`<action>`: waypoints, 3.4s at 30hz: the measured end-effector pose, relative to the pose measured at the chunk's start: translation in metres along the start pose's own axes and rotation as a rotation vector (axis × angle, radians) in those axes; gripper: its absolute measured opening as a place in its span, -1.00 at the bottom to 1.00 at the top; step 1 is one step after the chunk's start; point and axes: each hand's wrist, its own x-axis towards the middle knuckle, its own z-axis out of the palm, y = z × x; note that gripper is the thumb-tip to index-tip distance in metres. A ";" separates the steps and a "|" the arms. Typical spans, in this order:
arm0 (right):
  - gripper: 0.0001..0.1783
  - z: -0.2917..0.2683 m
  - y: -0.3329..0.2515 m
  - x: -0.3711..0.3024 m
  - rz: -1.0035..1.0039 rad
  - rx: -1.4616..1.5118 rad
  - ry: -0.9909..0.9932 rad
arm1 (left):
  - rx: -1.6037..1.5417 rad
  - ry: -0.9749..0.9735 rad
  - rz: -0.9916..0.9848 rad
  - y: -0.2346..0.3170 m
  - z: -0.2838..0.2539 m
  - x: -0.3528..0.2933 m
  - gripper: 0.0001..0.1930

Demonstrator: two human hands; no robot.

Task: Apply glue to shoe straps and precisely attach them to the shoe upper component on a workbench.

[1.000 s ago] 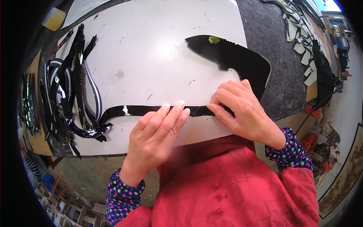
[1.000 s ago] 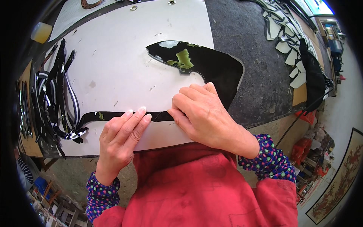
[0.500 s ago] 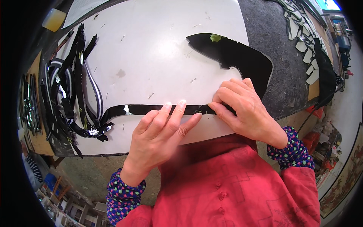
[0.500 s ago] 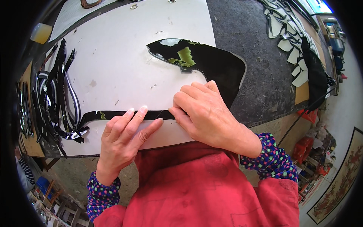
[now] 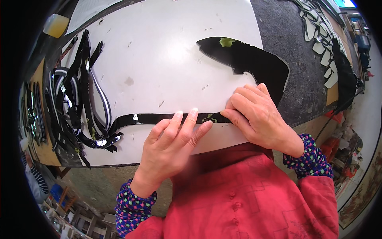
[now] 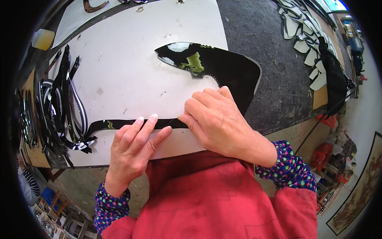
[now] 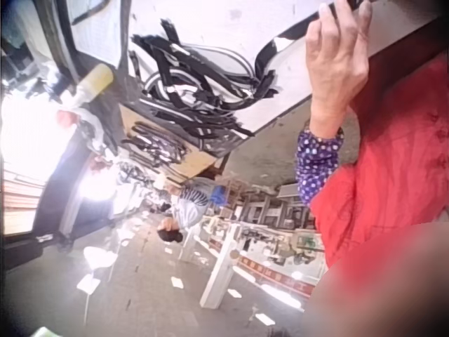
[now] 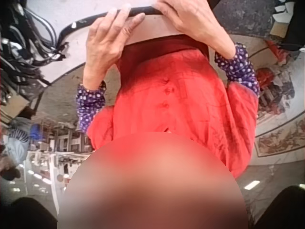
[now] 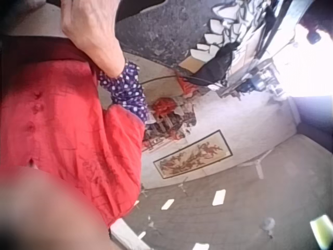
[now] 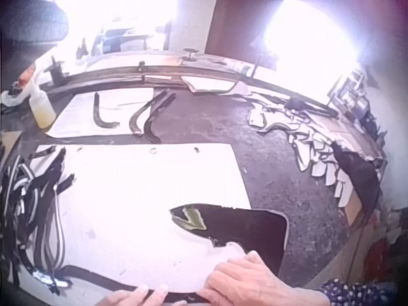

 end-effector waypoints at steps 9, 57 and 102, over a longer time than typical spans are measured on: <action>-0.84 0.004 0.001 -0.001 -0.021 0.008 0.033 | -0.120 -0.061 -0.054 -0.001 -0.011 -0.001 -0.58; -0.40 0.064 -0.029 0.061 -0.175 -0.362 0.329 | 0.134 0.112 -0.298 0.015 0.005 -0.036 -0.55; -0.48 -0.125 -0.013 0.040 0.033 0.778 0.480 | -1.739 0.802 -0.440 -0.015 -0.185 0.048 -0.53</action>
